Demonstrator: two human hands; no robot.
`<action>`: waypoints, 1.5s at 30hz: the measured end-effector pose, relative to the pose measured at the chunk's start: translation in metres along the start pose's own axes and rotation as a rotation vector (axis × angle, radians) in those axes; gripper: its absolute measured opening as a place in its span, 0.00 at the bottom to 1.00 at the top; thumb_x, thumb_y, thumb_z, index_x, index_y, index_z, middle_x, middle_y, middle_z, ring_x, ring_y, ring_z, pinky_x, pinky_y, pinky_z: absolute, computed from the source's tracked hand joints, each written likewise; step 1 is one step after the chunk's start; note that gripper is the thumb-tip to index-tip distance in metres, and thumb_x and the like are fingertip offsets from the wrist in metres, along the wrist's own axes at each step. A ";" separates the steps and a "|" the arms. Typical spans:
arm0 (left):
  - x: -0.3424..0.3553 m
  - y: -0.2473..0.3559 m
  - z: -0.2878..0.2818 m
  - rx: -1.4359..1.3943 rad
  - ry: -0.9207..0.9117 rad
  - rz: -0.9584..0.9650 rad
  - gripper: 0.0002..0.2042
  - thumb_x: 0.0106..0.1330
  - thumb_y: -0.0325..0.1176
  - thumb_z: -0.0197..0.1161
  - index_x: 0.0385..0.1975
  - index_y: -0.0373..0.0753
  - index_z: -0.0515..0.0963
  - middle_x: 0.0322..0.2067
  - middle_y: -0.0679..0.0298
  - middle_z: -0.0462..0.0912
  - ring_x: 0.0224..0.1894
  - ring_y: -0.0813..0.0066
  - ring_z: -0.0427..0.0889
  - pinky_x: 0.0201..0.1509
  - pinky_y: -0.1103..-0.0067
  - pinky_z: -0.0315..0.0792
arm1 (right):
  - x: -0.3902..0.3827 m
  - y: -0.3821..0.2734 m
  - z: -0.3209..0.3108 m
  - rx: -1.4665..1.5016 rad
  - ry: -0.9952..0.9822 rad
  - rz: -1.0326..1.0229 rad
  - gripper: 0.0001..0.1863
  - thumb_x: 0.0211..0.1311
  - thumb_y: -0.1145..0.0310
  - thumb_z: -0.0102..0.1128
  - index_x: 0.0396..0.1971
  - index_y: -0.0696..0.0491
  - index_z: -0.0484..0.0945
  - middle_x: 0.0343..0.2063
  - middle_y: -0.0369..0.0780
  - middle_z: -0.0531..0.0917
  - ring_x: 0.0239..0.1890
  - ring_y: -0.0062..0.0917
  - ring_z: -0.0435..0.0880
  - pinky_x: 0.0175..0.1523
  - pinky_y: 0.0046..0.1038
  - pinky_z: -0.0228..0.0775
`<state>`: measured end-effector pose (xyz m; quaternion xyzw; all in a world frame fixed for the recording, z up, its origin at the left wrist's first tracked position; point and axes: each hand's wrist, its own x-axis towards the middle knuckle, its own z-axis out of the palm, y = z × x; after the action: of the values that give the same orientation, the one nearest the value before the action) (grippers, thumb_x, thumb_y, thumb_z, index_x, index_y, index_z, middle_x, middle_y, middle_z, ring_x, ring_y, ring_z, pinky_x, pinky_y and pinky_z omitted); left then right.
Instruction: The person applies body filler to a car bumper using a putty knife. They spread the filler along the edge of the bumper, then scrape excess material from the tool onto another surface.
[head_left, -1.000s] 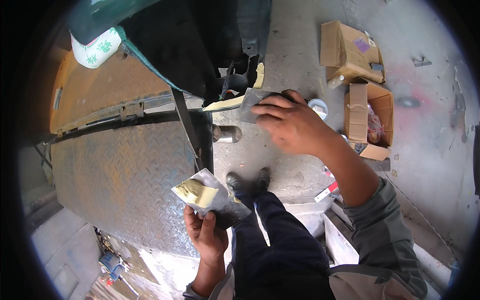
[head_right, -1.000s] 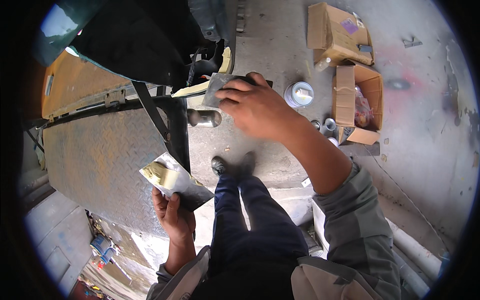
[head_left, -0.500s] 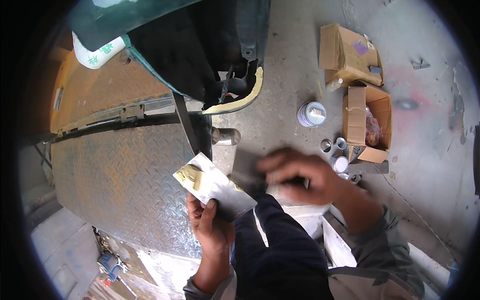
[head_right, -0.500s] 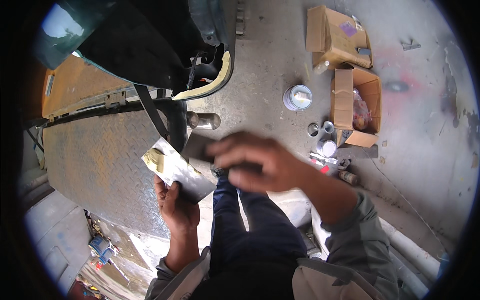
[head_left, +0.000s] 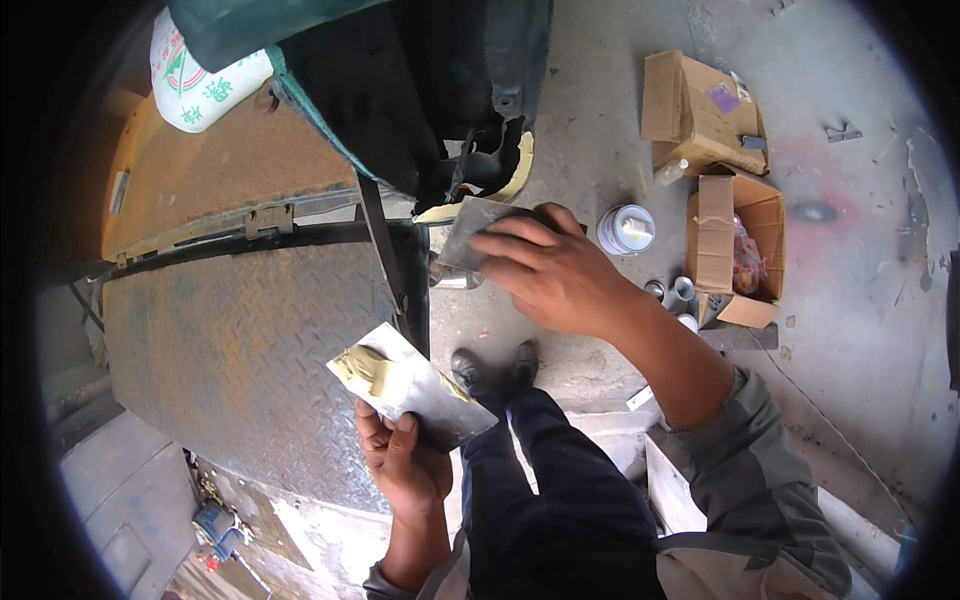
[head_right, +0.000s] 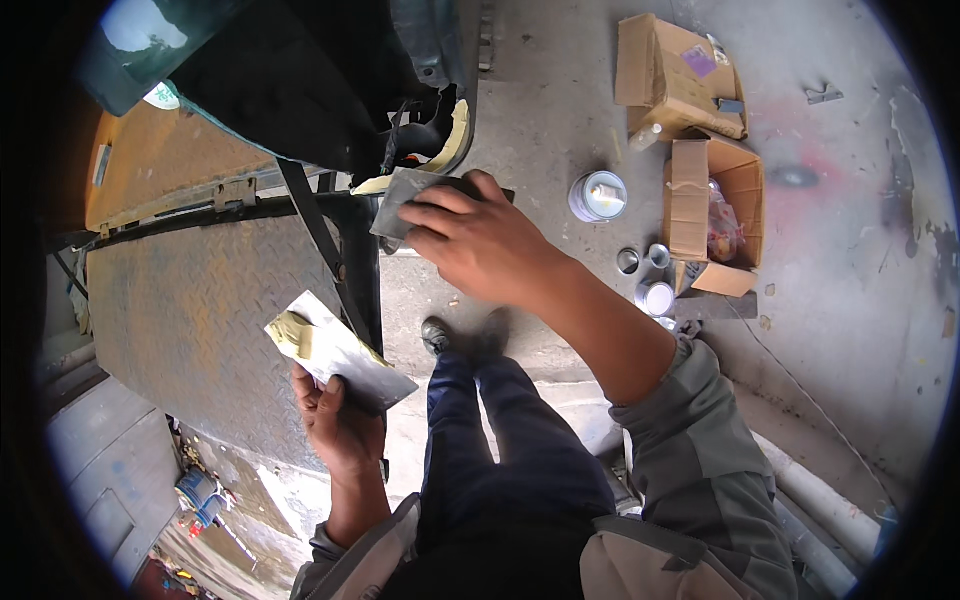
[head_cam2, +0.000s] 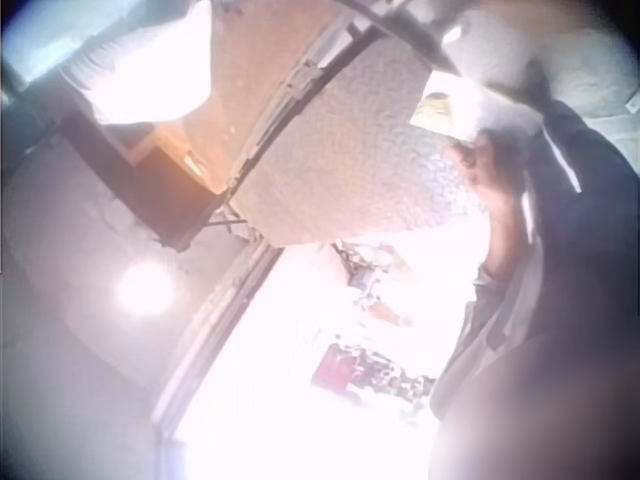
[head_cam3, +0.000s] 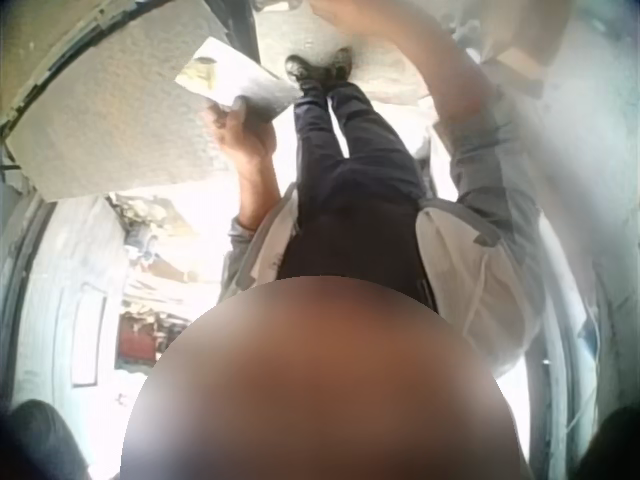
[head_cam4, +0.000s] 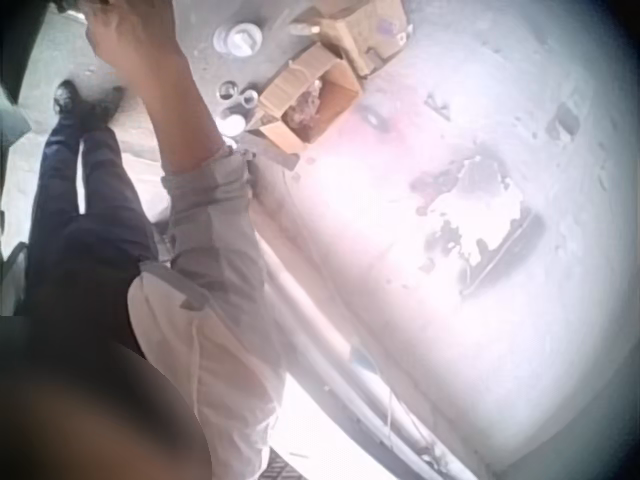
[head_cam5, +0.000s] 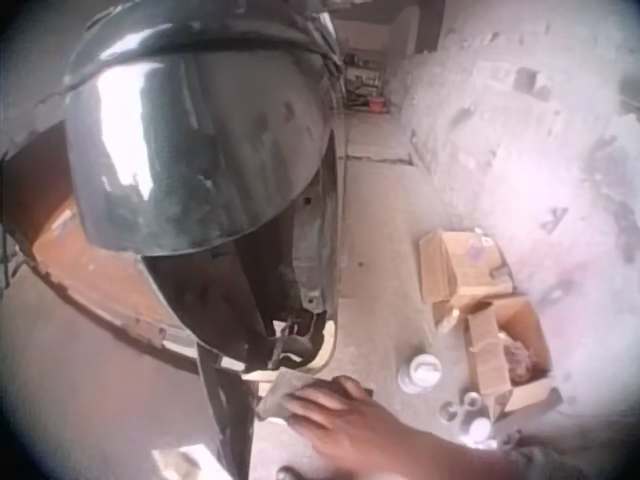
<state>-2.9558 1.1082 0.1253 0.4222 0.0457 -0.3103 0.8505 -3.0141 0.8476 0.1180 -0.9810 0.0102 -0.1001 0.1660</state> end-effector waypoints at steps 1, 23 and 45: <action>-0.003 -0.001 -0.004 0.004 0.006 -0.009 0.27 0.61 0.20 0.56 0.63 0.39 0.62 0.55 0.58 0.75 0.57 0.64 0.75 0.65 0.66 0.67 | 0.005 0.000 0.001 -0.006 -0.011 -0.010 0.14 0.47 0.73 0.61 0.37 0.48 0.81 0.57 0.33 0.76 0.62 0.26 0.69 0.63 0.42 0.54; -0.004 -0.009 0.004 0.039 -0.012 -0.028 0.27 0.62 0.20 0.54 0.63 0.39 0.62 0.56 0.58 0.74 0.58 0.64 0.75 0.66 0.66 0.66 | -0.017 0.043 -0.028 -0.094 -0.117 0.039 0.16 0.45 0.73 0.62 0.39 0.50 0.80 0.56 0.34 0.77 0.61 0.27 0.70 0.65 0.39 0.53; 0.006 -0.015 0.024 0.017 0.009 -0.058 0.27 0.60 0.20 0.56 0.62 0.38 0.63 0.54 0.58 0.75 0.57 0.64 0.75 0.65 0.67 0.67 | -0.010 0.064 -0.010 0.035 0.262 0.510 0.17 0.55 0.72 0.58 0.47 0.47 0.77 0.54 0.32 0.80 0.55 0.34 0.74 0.54 0.41 0.65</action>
<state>-2.9638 1.0801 0.1282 0.4294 0.0590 -0.3335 0.8372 -3.0246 0.7849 0.1044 -0.9224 0.2763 -0.1810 0.2002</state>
